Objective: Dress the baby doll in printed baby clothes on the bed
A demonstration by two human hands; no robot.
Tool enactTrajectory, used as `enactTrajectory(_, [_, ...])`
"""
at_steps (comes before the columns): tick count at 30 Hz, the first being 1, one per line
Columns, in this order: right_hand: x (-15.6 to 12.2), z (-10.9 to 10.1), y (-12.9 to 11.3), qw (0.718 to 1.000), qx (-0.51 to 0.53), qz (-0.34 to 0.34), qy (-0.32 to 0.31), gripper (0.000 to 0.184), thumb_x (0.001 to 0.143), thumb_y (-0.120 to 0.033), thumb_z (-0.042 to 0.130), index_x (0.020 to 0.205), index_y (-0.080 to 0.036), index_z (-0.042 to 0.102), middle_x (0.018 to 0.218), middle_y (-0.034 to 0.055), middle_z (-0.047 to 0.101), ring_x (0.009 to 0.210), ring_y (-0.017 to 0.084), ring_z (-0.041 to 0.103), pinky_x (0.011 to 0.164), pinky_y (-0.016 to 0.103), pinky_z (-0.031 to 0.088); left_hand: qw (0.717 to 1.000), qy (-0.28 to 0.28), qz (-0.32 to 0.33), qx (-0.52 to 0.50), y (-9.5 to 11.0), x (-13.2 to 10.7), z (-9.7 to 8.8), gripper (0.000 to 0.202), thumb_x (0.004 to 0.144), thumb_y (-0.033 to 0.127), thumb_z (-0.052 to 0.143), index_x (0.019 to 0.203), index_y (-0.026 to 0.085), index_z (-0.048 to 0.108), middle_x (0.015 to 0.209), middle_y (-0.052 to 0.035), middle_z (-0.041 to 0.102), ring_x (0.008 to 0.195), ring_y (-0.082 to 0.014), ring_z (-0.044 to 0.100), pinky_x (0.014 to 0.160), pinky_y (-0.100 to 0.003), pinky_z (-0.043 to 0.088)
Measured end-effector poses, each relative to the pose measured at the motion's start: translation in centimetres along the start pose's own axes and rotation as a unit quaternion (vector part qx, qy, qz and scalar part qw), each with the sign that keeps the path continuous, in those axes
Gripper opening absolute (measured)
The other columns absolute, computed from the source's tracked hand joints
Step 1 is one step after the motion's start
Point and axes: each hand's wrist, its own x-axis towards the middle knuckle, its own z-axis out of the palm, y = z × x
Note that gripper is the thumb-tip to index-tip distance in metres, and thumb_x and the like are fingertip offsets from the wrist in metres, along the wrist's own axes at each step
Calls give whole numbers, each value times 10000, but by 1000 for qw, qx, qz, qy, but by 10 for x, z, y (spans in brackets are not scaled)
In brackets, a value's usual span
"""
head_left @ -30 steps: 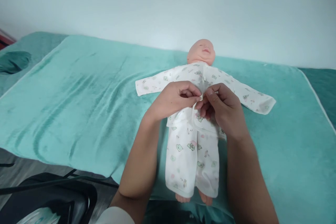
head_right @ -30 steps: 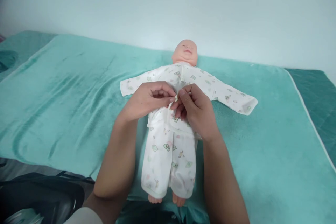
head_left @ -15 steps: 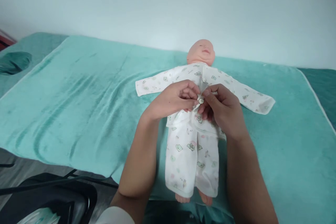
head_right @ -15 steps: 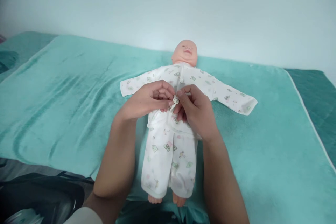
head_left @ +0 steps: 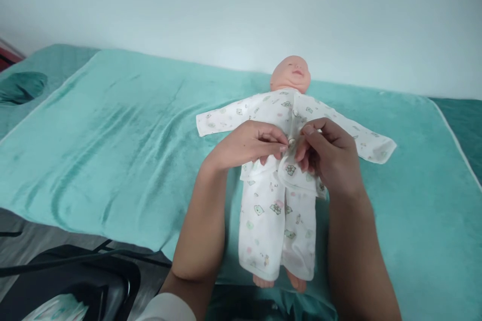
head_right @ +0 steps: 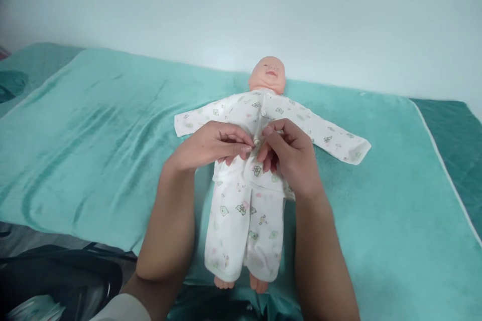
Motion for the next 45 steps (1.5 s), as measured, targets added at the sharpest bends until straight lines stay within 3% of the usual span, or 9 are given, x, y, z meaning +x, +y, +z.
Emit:
enactTrajectory(5, [3, -6, 2, 998, 38, -42, -5, 292, 909, -464, 690, 800, -234, 548, 587, -39, 613, 397, 90, 483, 358, 228, 301, 999, -17, 8, 48, 0, -2, 1, 189, 863, 366, 694, 888, 186, 746, 688, -2, 678, 549, -83, 541, 477, -206, 400])
enactTrajectory(9, [5, -12, 5, 994, 77, -77, 11, 290, 874, -450, 709, 766, -249, 531, 572, -44, 548, 404, 93, 430, 366, 248, 263, 984, 121, 65, 112, -16, -14, 24, 167, 899, 351, 659, 870, 201, 728, 719, 14, 666, 594, -91, 523, 539, -238, 397])
enactTrajectory(12, [6, -12, 9, 987, 113, -108, 32, 293, 856, -451, 708, 747, -246, 530, 561, -51, 503, 412, 88, 386, 383, 250, 267, 933, 262, 154, 191, -37, -30, 50, 107, 928, 251, 623, 885, 207, 710, 835, -1, 692, 716, -119, 571, 673, -278, 461])
enactTrajectory(15, [3, -9, 18, 973, 156, -156, 66, 322, 857, -452, 722, 729, -235, 519, 568, -58, 472, 429, 79, 383, 393, 233, 272, 868, 315, 206, 323, -50, -45, 72, 130, 943, 171, 582, 945, 220, 703, 968, -35, 705, 914, -181, 604, 818, -345, 485])
enactTrajectory(19, [-11, -11, 35, 957, 192, -166, 140, 357, 864, -417, 726, 691, -226, 480, 553, -69, 448, 423, 64, 360, 388, 210, 264, 786, 353, 152, 485, -49, -51, 88, 160, 929, 192, 617, 1071, 227, 681, 1070, -70, 693, 998, -255, 566, 799, -415, 442])
enactTrajectory(23, [-35, -23, 53, 957, 215, -115, 160, 371, 854, -413, 724, 674, -218, 464, 546, -71, 446, 419, 63, 374, 391, 206, 287, 750, 373, 128, 530, -44, -43, 94, 102, 952, 208, 596, 1015, 227, 673, 1032, -94, 672, 989, -286, 547, 749, -428, 406])
enactTrajectory(33, [-76, -27, 75, 976, 127, -77, 156, 233, 873, -360, 697, 734, -208, 588, 631, -29, 557, 544, 98, 481, 493, 228, 367, 798, 327, 268, 429, -68, -69, 92, 152, 1022, 235, 520, 1050, 212, 667, 997, -55, 686, 915, -192, 585, 828, -374, 475])
enactTrajectory(40, [-78, -21, 78, 931, -154, -296, 148, 56, 901, -272, 672, 935, -228, 669, 959, 36, 627, 901, 175, 591, 791, 338, 484, 800, 404, 309, 318, -90, -79, 92, 139, 990, 203, 568, 1081, 216, 672, 1033, -66, 645, 991, -183, 612, 878, -372, 526])
enactTrajectory(45, [-80, -21, 80, 949, -161, -198, 183, 133, 940, -331, 616, 868, -221, 634, 793, -6, 588, 711, 139, 537, 651, 294, 444, 827, 426, 261, 258, -96, -80, 88, 170, 999, 261, 560, 1116, 228, 679, 1079, -75, 654, 1044, -194, 621, 926, -392, 527])
